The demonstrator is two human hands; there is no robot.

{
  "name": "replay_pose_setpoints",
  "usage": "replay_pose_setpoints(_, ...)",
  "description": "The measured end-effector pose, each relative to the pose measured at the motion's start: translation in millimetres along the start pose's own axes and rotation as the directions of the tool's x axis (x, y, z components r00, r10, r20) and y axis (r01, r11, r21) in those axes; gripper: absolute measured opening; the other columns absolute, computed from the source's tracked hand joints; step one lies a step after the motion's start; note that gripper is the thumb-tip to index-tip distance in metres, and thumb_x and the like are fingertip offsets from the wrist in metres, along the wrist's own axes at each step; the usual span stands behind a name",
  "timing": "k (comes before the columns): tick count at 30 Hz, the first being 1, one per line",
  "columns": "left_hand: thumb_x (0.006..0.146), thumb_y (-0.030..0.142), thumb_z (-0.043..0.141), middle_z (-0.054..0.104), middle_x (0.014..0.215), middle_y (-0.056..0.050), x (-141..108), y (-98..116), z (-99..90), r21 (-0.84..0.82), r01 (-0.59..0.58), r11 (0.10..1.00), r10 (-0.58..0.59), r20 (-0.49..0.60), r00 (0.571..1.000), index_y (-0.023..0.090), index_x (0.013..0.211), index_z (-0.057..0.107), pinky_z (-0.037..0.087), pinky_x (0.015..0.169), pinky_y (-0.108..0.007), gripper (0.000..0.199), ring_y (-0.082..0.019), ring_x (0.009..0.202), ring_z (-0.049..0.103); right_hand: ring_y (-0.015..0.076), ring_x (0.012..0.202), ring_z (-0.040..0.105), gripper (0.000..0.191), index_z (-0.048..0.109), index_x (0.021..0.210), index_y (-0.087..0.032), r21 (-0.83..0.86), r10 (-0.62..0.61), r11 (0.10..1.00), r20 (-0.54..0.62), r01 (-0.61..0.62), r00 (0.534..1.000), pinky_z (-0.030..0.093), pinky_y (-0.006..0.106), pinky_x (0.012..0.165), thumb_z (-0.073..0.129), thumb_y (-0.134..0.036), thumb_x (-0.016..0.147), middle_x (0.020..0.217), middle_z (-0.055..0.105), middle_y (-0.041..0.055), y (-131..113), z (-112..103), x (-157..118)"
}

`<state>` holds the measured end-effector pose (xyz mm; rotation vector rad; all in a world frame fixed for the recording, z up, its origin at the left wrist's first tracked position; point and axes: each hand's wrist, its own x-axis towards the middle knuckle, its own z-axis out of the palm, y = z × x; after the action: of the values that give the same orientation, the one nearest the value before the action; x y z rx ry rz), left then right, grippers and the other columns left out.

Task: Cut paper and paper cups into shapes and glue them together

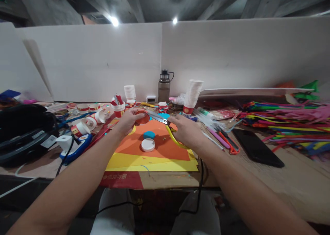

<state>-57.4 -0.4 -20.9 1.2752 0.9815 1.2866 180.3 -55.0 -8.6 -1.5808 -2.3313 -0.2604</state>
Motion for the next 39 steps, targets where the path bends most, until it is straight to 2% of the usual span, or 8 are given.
replay_pose_setpoints(10,0.053,0.029,0.081,0.066,0.064,-0.001,1,1,0.5,-0.121,0.043,0.992,-0.044,-0.009,0.999,0.013,0.081,0.071,0.035,0.037,-0.017,0.034,-0.011,0.052,0.057,0.0215,0.093,0.062,0.034,0.064,0.121,-0.025,-0.064,-0.056,0.997,-0.047,0.053,0.997,0.037,0.028,0.065,0.055,-0.027,0.088,0.105,0.065,0.009,1,5,2)
replay_pose_setpoints(19,0.059,0.028,0.08,0.068,0.067,-0.004,3,0,-2.5,-0.07,0.055,0.996,-0.052,0.043,0.998,0.012,0.083,0.072,0.034,0.037,-0.017,0.03,-0.01,0.05,0.057,0.02,0.09,0.062,0.033,0.063,0.12,-0.024,-0.055,-0.095,0.994,-0.034,0.093,0.995,0.039,0.027,0.068,0.055,-0.022,0.088,0.107,0.066,0.0082,3,10,4)
replay_pose_setpoints(24,0.062,0.026,0.078,0.07,0.07,-0.005,6,-5,-4.2,-0.091,0.048,0.995,-0.045,0.034,0.998,0.012,0.083,0.072,0.036,0.039,-0.017,0.026,-0.011,0.054,0.06,0.0207,0.091,0.062,0.033,0.063,0.12,-0.023,-0.075,-0.101,0.992,-0.024,0.099,0.995,0.039,0.027,0.068,0.052,-0.019,0.089,0.106,0.065,0.0094,2,11,4)
replay_pose_setpoints(31,0.059,0.025,0.079,0.069,0.069,-0.005,6,-5,-5.0,-0.083,0.09,0.992,-0.089,0.016,0.996,0.011,0.08,0.072,0.036,0.038,-0.017,0.026,-0.011,0.052,0.059,0.0213,0.089,0.063,0.029,0.063,0.116,-0.022,-0.095,-0.118,0.989,-0.03,0.115,0.993,0.038,0.028,0.065,0.051,-0.021,0.09,0.104,0.066,0.009,2,12,6)
replay_pose_setpoints(39,0.054,0.024,0.08,0.065,0.062,-0.003,7,-5,-4.1,-0.088,0.109,0.99,-0.11,-0.012,0.994,0.01,0.077,0.071,0.024,0.034,-0.017,0.028,-0.008,0.045,0.052,0.0222,0.085,0.065,0.035,0.064,0.118,-0.024,-0.091,-0.088,0.992,0.015,0.089,0.996,0.038,0.028,0.064,0.049,-0.019,0.087,0.109,0.069,0.0096,1,13,5)
